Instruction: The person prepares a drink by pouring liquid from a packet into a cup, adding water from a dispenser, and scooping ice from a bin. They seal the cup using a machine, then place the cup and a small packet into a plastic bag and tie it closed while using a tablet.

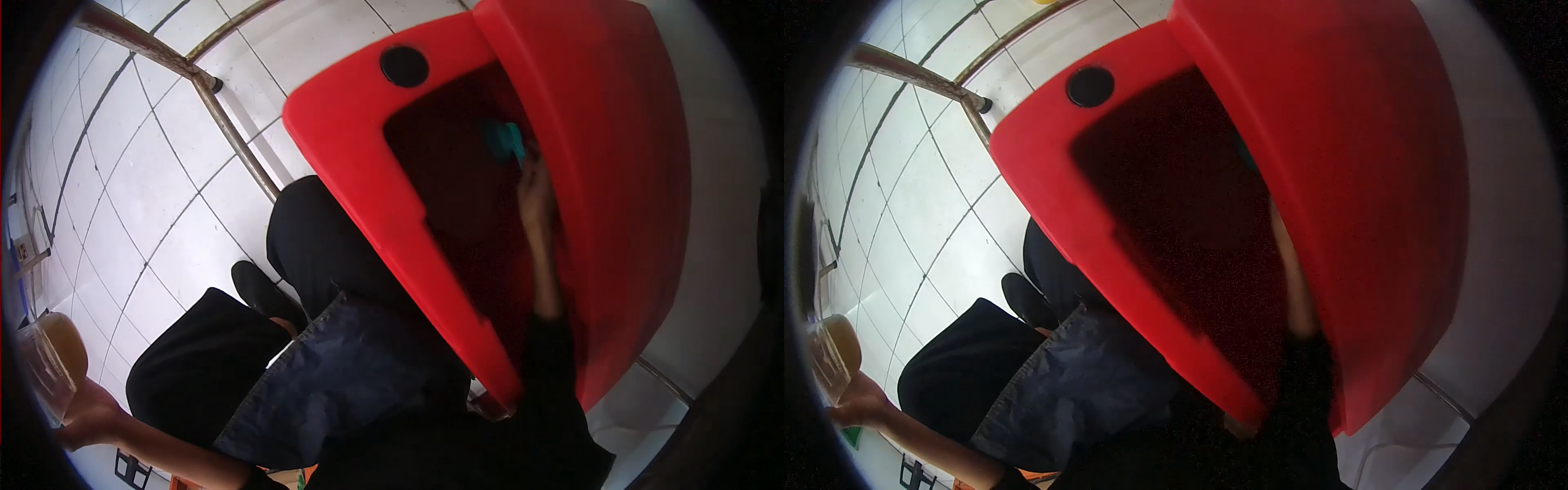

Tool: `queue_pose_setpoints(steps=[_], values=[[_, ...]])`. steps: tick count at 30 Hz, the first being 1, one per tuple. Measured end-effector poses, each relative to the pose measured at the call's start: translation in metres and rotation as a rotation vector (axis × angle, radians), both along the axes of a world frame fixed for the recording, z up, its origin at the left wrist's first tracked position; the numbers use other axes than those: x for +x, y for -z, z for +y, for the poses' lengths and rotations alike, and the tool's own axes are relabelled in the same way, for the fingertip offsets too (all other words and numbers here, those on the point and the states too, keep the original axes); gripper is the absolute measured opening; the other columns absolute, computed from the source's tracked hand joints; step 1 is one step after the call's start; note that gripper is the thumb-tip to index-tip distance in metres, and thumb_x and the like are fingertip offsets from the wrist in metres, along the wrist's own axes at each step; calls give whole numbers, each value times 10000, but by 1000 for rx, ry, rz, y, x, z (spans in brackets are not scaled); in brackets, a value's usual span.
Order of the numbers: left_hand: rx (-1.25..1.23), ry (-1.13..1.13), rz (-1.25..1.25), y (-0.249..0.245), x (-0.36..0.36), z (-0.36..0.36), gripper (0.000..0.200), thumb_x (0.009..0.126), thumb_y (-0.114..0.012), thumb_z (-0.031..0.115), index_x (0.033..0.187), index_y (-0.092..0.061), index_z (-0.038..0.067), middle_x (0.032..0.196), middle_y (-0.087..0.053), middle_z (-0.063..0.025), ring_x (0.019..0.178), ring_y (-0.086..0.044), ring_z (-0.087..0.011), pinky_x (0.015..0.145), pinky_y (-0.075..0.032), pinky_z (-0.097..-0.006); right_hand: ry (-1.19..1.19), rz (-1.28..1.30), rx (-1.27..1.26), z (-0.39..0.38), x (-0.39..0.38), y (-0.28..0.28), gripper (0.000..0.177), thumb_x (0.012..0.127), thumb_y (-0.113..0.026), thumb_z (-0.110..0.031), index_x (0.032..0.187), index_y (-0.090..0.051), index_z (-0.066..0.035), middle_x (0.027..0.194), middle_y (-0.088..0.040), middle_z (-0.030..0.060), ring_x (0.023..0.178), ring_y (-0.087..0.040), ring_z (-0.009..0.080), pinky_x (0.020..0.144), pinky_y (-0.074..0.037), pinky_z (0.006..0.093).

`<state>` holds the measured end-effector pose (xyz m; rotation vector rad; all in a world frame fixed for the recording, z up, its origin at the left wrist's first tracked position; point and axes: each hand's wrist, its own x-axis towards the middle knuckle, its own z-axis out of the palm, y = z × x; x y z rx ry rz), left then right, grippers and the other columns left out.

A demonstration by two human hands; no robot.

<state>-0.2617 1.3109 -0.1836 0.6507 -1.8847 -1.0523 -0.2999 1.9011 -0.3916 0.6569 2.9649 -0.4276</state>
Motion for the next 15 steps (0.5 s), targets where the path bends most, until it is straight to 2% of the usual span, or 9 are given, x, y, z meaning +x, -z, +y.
queue_pose_setpoints(steps=[1, 2, 5, 7, 8, 10, 11, 13, 15], values=[[-2, 80, 49, 2, 1, -7, 1022, 763, -472, 776, 1383, -357, -28, 1453, -383, -226, 1367, -354, -317, 1184, -171, -443, -101, -295, 453, -4, -14, -9, 307, 1004, -457, -176, 1247, -542, -10, 1156, -621, 148, 952, -624, 247, 829, -517, 367], [-1, 81, 36, 0, 0, -7, 1022, 763, -472, 776, 1383, -357, -28, 1453, -383, -226, 1367, -354, -317, 1184, -171, -443, -102, -308, 453, -3, -11, -10, 307, 1004, -457, -176, 1247, -542, -10, 1156, -621, 148, 952, -624, 247, 829, -517, 367], [18, 29, 53, -3, -4, 3, 1068, 741, -467, 811, 1385, -353, -33, 1462, -364, -234, 1372, -343, -323, 1183, -171, -445, -119, -177, 329, 8, -15, -11, 292, 997, -468, -160, 1237, -540, -10, 1169, -614, 144, 962, -621, 245, 827, -520, 367], [-18, -92, -89, -7, -5, 7, 1074, 725, -282, 896, 1321, -450, 18, 1408, -453, -206, 1353, -385, -306, 1146, -263, -471, -135, -99, 228, 12, -11, -5, 283, 993, -475, -149, 1230, -539, -9, 1177, -610, 142, 968, -619, 244, 825, -523, 367], [-24, -92, -96, -7, -7, 11, 1074, 725, -282, 896, 1321, -450, 18, 1408, -453, -206, 1353, -385, -306, 1146, -263, -471, -136, -63, 175, 15, -5, -1, 279, 991, -478, -144, 1227, -539, -9, 1182, -608, 140, 971, -618, 244, 824, -524, 367], [31, -33, 48, -6, -12, 17, 1133, 725, -467, 836, 1416, -302, -48, 1499, -292, -242, 1392, -299, -339, 1184, -168, -437, -129, 23, 71, 22, 5, 4, 270, 986, -485, -133, 1221, -537, -9, 1191, -603, 138, 977, -616, 242, 822, -526, 367], [29, -29, 49, -6, -12, 16, 1133, 725, -467, 836, 1416, -302, -48, 1499, -292, -242, 1392, -299, -339, 1184, -168, -437, -124, 67, 21, 26, 9, 4, 266, 984, -489, -128, 1217, -537, -9, 1195, -601, 137, 980, -615, 242, 821, -527, 367], [20, -129, -85, -6, -9, 10, 1062, 726, -292, 891, 1277, -470, 1, 1391, -465, -219, 1317, -427, -306, 1131, -289, -457, -113, 153, -76, 35, 15, 3, 258, 980, -496, -117, 1211, -536, -9, 1204, -597, 134, 986, -612, 241, 819, -529, 367], [23, -43, -46, -6, -7, 11, 1126, 703, -378, 886, 1352, -367, -35, 1449, -367, -232, 1360, -350, -321, 1160, -219, -444, -256, 202, -45, 45, 5, -1, 244, 977, -500, -113, 1193, -543, -9, 1212, -592, 133, 983, -613, 233, 812, -532, 366]])
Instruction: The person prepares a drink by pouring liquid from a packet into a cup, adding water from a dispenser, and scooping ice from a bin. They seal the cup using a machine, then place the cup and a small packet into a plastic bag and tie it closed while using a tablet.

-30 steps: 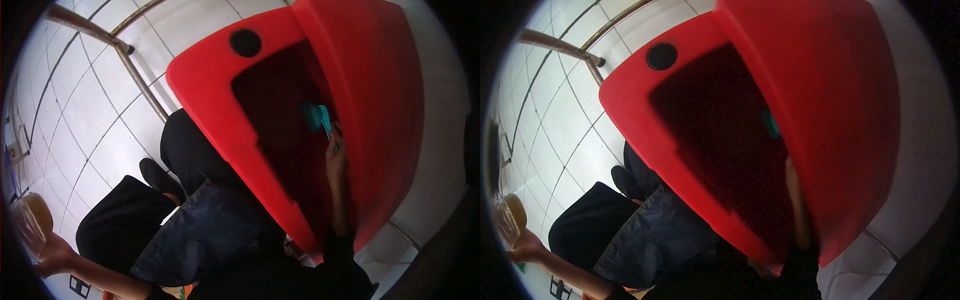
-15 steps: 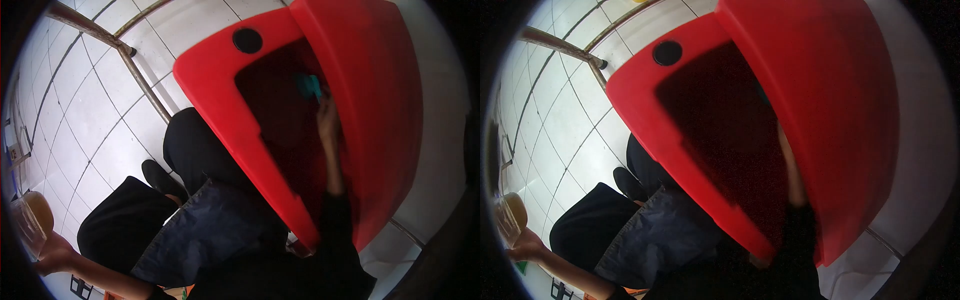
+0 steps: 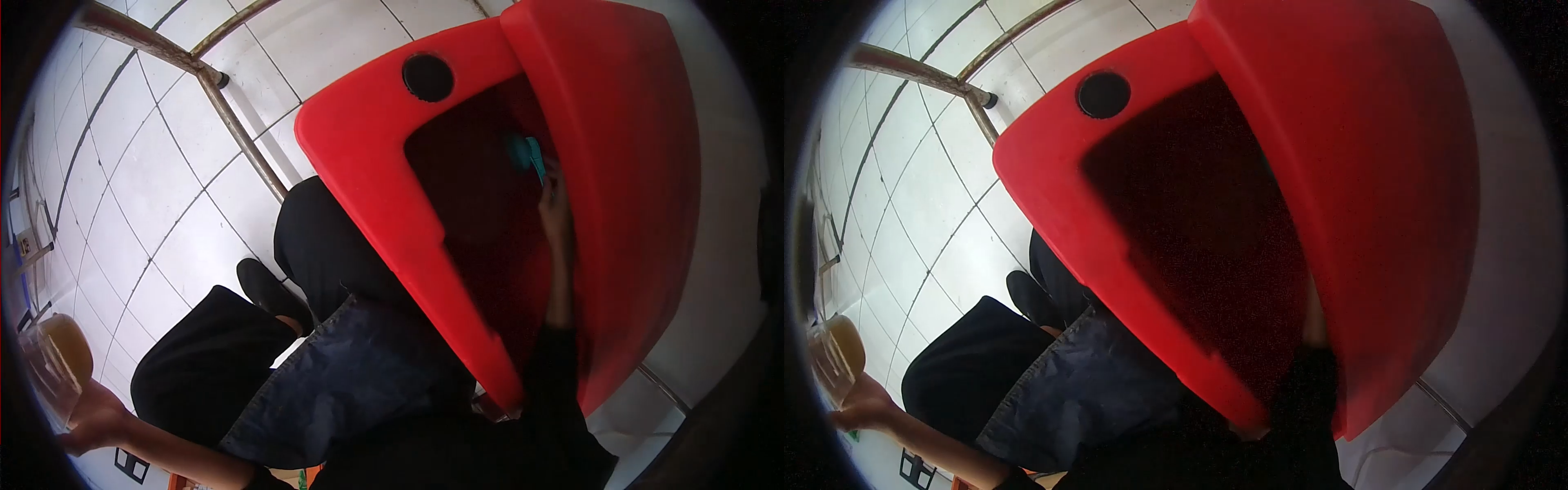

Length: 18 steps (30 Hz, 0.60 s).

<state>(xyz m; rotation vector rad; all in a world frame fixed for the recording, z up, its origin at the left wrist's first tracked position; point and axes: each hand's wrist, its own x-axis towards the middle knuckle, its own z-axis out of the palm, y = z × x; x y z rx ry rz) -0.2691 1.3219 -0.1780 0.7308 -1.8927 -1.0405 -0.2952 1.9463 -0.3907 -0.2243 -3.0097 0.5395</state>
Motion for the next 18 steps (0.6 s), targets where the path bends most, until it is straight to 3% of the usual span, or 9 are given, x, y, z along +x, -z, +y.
queue_pose_setpoints(steps=[1, 2, 5, 7, 11, 13, 14, 16, 18], values=[[6, 81, 36, 0, 0, 0, 1226, 681, -464, 880, 1426, -263, -72, 1507, -268, -244, 1404, -273, -335, 1188, -150, -432, -143, 53, 42, 4, -4, -1, 229, 975, -503, -109, 1176, -551, -9, 1220, -586, 132, 979, -614, 224, 805, -534, 366], [7, 82, 37, 0, 0, -1, 1226, 681, -464, 880, 1426, -263, -72, 1507, -268, -244, 1404, -273, -335, 1188, -150, -432, -142, 53, 44, 2, -3, -5, 229, 975, -503, -109, 1176, -551, -9, 1220, -586, 132, 979, -614, 224, 805, -534, 366], [56, 60, 70, 1, 3, -6, 1235, 676, -463, 885, 1433, -253, -67, 1508, -266, -244, 1408, -263, -334, 1189, -141, -437, -73, -107, -63, -8, 6, -22, 221, 977, -497, -100, 1167, -556, -3, 1179, -599, 129, 1021, -599, 223, 878, -507, 349], [84, 44, 95, 0, 5, -8, 1241, 673, -463, 888, 1438, -247, -65, 1509, -265, -244, 1411, -257, -333, 1190, -136, -441, 131, -315, -236, -23, 12, -34, 277, 979, -457, -102, 1238, -515, -24, 1212, -565, 129, 1109, -555, 241, 961, -457, 354], [-34, 117, 42, 1, 7, -10, 1234, 676, -459, 886, 1441, -247, -59, 1510, -263, -246, 1408, -267, -335, 1186, -144, -457, 156, -324, -248, 14, 54, -25, 288, 977, -451, -104, 1249, -505, -27, 1221, -557, 129, 1120, -548, 242, 970, -451, 357], [-64, -53, -63, -2, 6, -3, 1089, 732, -243, 891, 1365, -406, 21, 1443, -392, -233, 1344, -390, -361, 1142, -268, -494, 168, -329, -256, 16, 51, -7, 295, 976, -447, -106, 1257, -499, -29, 1226, -552, 129, 1127, -542, 242, 975, -446, 359], [-65, -57, -63, -3, 4, 3, 1089, 732, -243, 891, 1365, -406, 21, 1443, -392, -233, 1344, -390, -361, 1142, -268, -494, 176, -334, -261, 14, 67, -4, 299, 976, -445, -106, 1261, -496, -30, 1229, -550, 129, 1131, -540, 243, 978, -444, 360], [31, -7, 76, -3, -2, 13, 1215, 690, -430, 886, 1449, -249, -44, 1511, -264, -239, 1412, -257, -336, 1187, -145, -460, 195, -349, -268, 22, 56, 17, 307, 975, -441, -108, 1268, -489, -32, 1235, -545, 129, 1138, -535, 243, 984, -439, 362], [3, -13, 50, -3, 0, 9, 1181, 701, -381, 886, 1436, -277, -32, 1499, -288, -237, 1401, -280, -342, 1179, -165, -469, 216, -361, -275, 23, 47, 38, 315, 974, -438, -109, 1276, -483, -34, 1240, -540, 129, 1145, -530, 243, 989, -435, 364]])
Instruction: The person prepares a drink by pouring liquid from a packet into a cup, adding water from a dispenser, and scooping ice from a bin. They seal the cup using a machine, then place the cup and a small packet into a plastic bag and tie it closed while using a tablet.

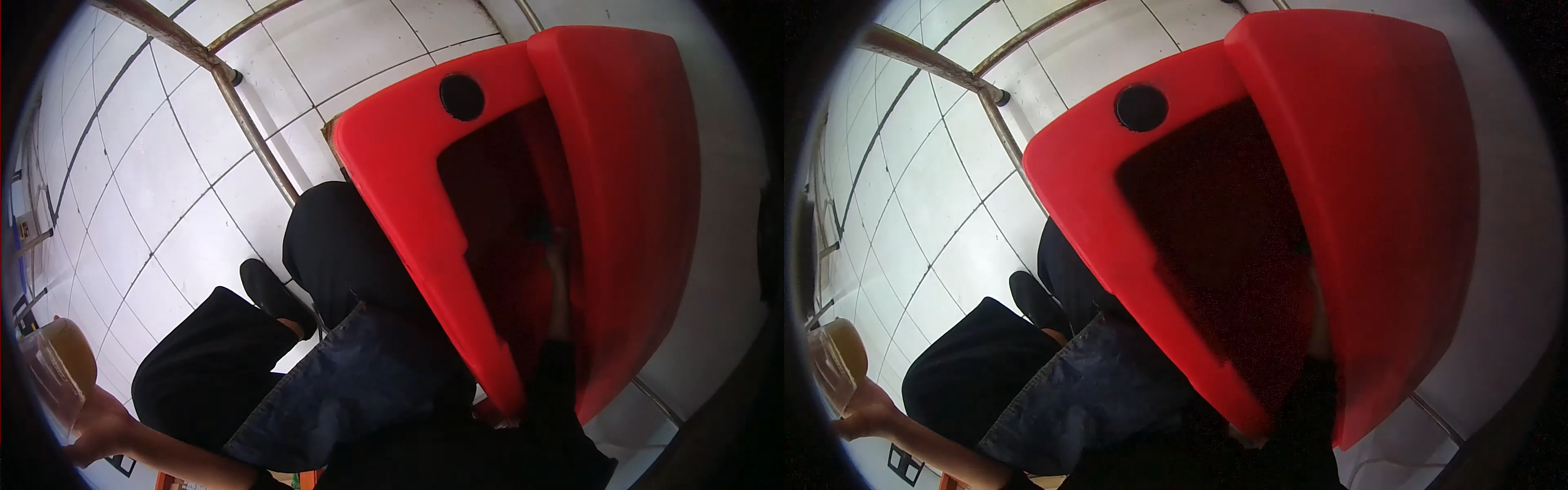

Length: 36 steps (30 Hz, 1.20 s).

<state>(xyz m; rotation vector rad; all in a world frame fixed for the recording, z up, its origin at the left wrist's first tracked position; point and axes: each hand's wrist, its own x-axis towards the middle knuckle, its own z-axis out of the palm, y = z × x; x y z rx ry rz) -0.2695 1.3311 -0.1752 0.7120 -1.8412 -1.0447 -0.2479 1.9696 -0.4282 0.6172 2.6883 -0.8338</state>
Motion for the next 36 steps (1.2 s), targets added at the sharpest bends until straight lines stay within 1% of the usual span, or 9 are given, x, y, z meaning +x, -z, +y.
queue_pose_setpoints(steps=[4, 13, 17, 22, 29, 31, 32, 35, 36], values=[[-110, -26, -88, 0, 4, -11, 1097, 745, -183, 887, 1384, -389, 20, 1449, -386, -228, 1358, -370, -364, 1149, -247, -505, 39, -19, -9, 14, -7, 32, 330, 972, -430, -112, 1291, -470, -38, 1252, -530, 129, 1160, -519, 244, 1000, -426, 367], [-102, -11, -100, 2, 3, -15, 1100, 746, -176, 886, 1392, -379, 19, 1454, -380, -227, 1362, -364, -364, 1150, -242, -506, 148, -67, -26, 87, -60, 102, 366, 968, -413, -119, 1326, -442, -47, 1277, -508, 129, 1193, -496, 246, 1025, -405, 376], [-100, -5, -105, 2, 3, -16, 1102, 747, -173, 886, 1396, -374, 19, 1456, -377, -226, 1364, -361, -364, 1151, -239, -506, 111, -215, -74, 51, -104, 83, 452, 946, -404, -145, 1385, -367, -43, 1354, -445, 128, 1259, -438, 231, 1072, -349, 382], [-99, 6, -116, 2, 4, -17, 1104, 748, -168, 886, 1401, -368, 19, 1459, -374, -225, 1366, -357, -365, 1152, -236, -507, 34, -108, -174, 63, -154, 124, 467, 939, -437, -166, 1384, -375, -40, 1340, -464, 122, 1240, -455, 221, 1057, -362, 367], [-94, 17, -117, 3, 16, -23, 1106, 749, -163, 885, 1407, -360, 18, 1462, -369, -224, 1369, -352, -365, 1153, -233, -507, -78, 56, -309, 99, -163, 155, 491, 930, -485, -196, 1384, -386, -35, 1320, -490, 113, 1214, -479, 208, 1037, -380, 347], [32, 176, 121, 9, 26, -37, 1054, 734, -581, 763, 1379, -373, -43, 1436, -398, -233, 1322, -420, -309, 1124, -324, -436, -121, 107, -352, 100, -156, 160, 499, 927, -498, -205, 1383, -390, -34, 1314, -497, 111, 1207, -485, 204, 1031, -385, 341], [29, 170, 124, 8, 24, -33, 1054, 734, -581, 763, 1379, -373, -43, 1436, -398, -233, 1322, -420, -309, 1124, -324, -436, -144, 131, -374, 97, -147, 163, 503, 926, -505, -209, 1383, -391, -34, 1311, -501, 110, 1203, -489, 202, 1028, -388, 338], [-23, -70, 103, -1, -1, 4, 977, 823, -314, 762, 1395, -364, -28, 1440, -395, -233, 1344, -381, -353, 1111, -303, -544, -195, 161, -416, 99, -151, 167, 511, 923, -518, -218, 1383, -394, -32, 1305, -508, 107, 1195, -496, 198, 1022, -393, 332], [-40, -149, 92, -3, -10, 15, 967, 853, -226, 762, 1400, -360, -23, 1441, -394, -233, 1351, -368, -368, 1107, -296, -580, -436, 261, -656, 97, -149, 158, 514, 919, -542, -221, 1382, -404, -45, 1253, -546, 93, 1075, -548, 172, 930, -451, 310]])
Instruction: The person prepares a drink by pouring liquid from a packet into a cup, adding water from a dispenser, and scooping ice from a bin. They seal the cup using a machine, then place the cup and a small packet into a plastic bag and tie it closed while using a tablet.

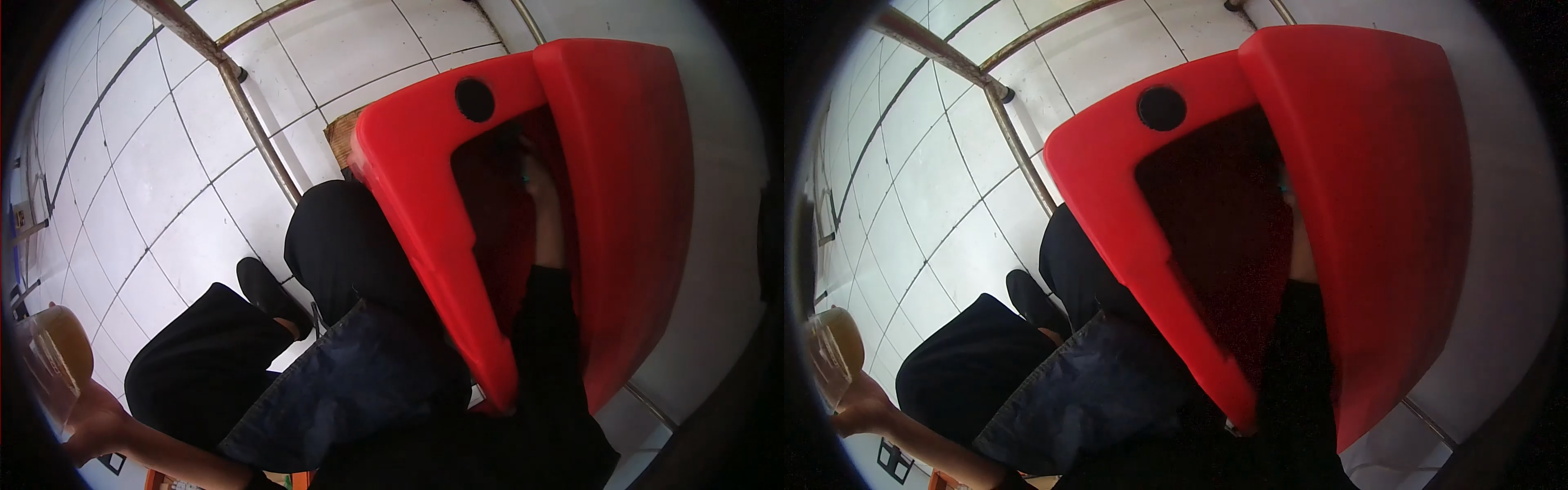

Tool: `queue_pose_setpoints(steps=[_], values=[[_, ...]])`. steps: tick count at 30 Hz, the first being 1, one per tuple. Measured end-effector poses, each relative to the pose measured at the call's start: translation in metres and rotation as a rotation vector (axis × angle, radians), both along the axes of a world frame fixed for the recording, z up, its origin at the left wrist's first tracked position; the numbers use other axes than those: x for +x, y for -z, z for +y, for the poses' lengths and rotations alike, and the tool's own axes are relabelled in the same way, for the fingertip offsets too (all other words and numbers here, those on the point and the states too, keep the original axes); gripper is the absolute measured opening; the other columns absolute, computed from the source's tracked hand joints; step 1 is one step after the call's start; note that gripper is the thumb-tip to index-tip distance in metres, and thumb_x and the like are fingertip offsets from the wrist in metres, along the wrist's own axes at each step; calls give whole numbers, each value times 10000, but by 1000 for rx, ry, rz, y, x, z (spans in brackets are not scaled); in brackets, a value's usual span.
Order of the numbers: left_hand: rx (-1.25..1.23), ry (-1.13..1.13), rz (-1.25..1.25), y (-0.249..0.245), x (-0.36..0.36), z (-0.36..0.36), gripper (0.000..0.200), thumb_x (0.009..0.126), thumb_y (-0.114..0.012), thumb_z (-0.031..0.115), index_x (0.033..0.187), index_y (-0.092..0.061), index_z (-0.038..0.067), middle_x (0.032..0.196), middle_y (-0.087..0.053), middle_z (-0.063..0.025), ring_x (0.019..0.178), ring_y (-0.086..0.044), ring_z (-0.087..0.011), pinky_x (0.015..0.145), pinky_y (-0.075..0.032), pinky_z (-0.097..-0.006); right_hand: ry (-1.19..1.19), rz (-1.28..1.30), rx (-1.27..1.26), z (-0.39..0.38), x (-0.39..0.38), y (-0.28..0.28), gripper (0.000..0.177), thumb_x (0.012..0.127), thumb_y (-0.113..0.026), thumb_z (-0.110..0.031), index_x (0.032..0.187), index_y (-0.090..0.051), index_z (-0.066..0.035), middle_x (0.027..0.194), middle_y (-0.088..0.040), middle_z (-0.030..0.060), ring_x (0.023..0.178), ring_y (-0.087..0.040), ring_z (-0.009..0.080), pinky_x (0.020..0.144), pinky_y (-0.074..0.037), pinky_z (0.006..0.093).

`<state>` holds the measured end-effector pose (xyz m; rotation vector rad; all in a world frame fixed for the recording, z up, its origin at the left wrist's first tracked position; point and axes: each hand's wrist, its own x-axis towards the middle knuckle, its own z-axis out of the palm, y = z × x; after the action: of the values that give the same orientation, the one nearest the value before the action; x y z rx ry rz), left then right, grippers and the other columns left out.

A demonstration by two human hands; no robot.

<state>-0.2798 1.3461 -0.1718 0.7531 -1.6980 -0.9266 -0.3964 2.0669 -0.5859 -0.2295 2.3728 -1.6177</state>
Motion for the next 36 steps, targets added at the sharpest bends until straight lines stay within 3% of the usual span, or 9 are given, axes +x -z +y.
queue_pose_setpoints(steps=[2, 4, 15, 26, 28, 31, 32, 34, 36], values=[[-11, -87, -14, -1, -6, 10, 965, 883, -137, 762, 1406, -357, -18, 1442, -393, -234, 1358, -355, -383, 1103, -288, -616, -239, 120, -234, -35, 5, -43, 517, 915, -566, -225, 1381, -415, -58, 1201, -584, 79, 956, -601, 145, 837, -509, 287], [-36, -26, -20, 0, -7, 8, 978, 875, -138, 770, 1409, -347, -22, 1446, -381, -239, 1359, -348, -387, 1103, -285, -617, 495, -419, -336, -65, 9, -73, 539, 931, -577, -220, 1412, -377, -84, 1122, -618, 82, 672, -573, 67, 554, -503, 199], [-154, 326, -51, 8, 27, -46, 1055, 831, -143, 816, 1427, -291, -42, 1464, -316, -268, 1369, -312, -409, 1106, -268, -624, 557, -412, -200, -86, 34, -162, 514, 967, -526, -285, 1395, -403, -29, 869, -529, 15, 566, -455, 45, 472, -393, 173], [-261, 653, -46, 9, -14, 8, 1137, 787, -147, 862, 1444, -235, -62, 1482, -251, -297, 1378, -276, -431, 1108, -250, -632, 594, -355, -56, -199, 35, -213, 534, 1002, -475, -351, 1379, -429, 26, 617, -440, -52, 460, -337, 23, 391, -283, 147], [-281, 706, -43, 8, -12, 10, 1152, 779, -148, 870, 1447, -225, -65, 1486, -239, -303, 1380, -269, -436, 1109, -247, -633, 560, -295, -234, -209, 39, -217, 556, 990, -517, -326, 1393, -404, 39, 533, -327, -65, 436, -275, 8, 348, -199, 150], [-309, 781, -32, 17, 13, -23, 1176, 767, -150, 883, 1452, -210, -71, 1491, -221, -311, 1382, -260, -442, 1110, -242, -635, 475, -329, -479, -189, 46, -202, 598, 969, -558, -248, 1455, -302, -11, 653, -490, -17, 443, -315, 7, 365, -266, 134], [-317, 806, -27, 17, 9, -19, 1183, 763, -150, 887, 1454, -205, -72, 1492, -215, -313, 1383, -256, -444, 1110, -240, -635, 463, -324, -471, -191, 54, -199, 598, 969, -558, -248, 1455, -302, -11, 653, -490, -17, 443, -315, 7, 365, -266, 134], [-335, 849, -19, 13, 6, -5, 1199, 755, -151, 895, 1457, -195, -76, 1496, -203, -319, 1385, -250, -448, 1110, -237, -637, 565, -166, -357, -205, 68, -195, 653, 952, -574, -176, 1478, -194, -102, 897, -601, 73, 470, -414, 10, 402, -352, 124], [-467, 735, -167, 22, 6, -7, 1214, 755, -155, 894, 1447, -182, -102, 1486, -202, -337, 1372, -264, -465, 1089, -245, -664, 528, -181, -365, -233, 8, -182, 642, 952, -570, -167, 1470, -196, -106, 909, -600, 80, 474, -424, 15, 400, -356, 129]])
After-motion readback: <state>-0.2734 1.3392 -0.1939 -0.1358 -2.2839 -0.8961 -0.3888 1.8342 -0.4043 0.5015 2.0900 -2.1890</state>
